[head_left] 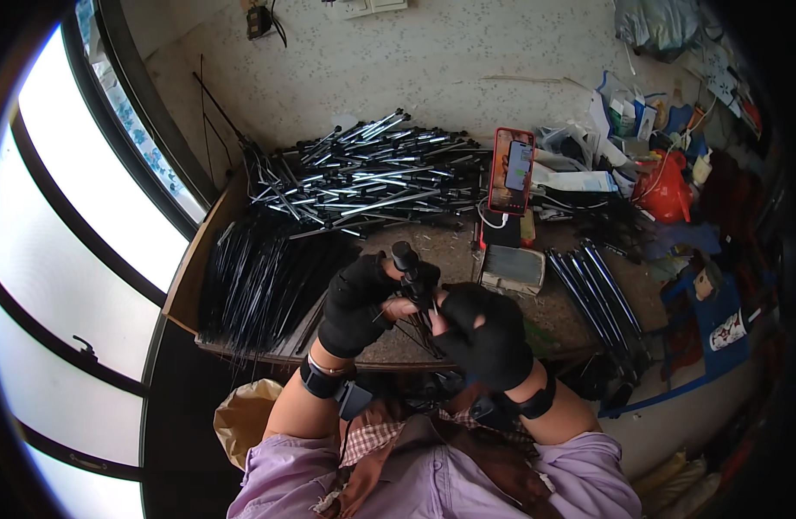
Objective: Assembling black industrial rods by attaching small plastic connectors and bundling them.
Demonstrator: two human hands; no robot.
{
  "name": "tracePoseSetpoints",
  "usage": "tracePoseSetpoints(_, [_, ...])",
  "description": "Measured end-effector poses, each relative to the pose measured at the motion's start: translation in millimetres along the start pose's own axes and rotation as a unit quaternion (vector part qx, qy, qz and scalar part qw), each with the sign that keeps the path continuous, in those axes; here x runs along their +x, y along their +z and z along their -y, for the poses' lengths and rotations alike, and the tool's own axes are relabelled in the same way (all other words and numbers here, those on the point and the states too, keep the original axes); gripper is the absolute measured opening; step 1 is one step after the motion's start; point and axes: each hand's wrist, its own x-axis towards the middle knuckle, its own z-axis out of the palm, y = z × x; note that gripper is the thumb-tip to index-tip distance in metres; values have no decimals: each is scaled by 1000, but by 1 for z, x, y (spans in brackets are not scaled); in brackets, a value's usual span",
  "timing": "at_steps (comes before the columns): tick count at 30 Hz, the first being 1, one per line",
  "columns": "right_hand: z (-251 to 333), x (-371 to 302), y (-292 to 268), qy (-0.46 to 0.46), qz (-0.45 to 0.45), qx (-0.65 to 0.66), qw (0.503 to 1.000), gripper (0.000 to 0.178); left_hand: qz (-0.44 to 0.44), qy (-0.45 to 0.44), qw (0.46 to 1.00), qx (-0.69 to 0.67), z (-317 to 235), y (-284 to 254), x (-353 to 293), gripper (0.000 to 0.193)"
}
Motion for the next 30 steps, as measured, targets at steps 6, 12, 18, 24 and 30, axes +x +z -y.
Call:
tracePoseSetpoints(6, [13,-8,7,72,35,-128,989,45,-96,47,979,174,0,22,-13,40])
tracePoseSetpoints(12, [-9,-5,-12,117,-57,3,991,40,-124,211,954,173,-13,35,-6,33])
tracePoseSetpoints(18, [-29,-32,-31,186,-83,230,952,34,-236,69,956,162,-1,22,-5,22])
tracePoseSetpoints(24, [-25,-27,-21,178,-59,274,943,29,96,122,980,126,6,24,9,9])
tracePoseSetpoints(30, [-21,-16,-20,151,-3,174,973,29,70,53,986,142,-7,21,6,10])
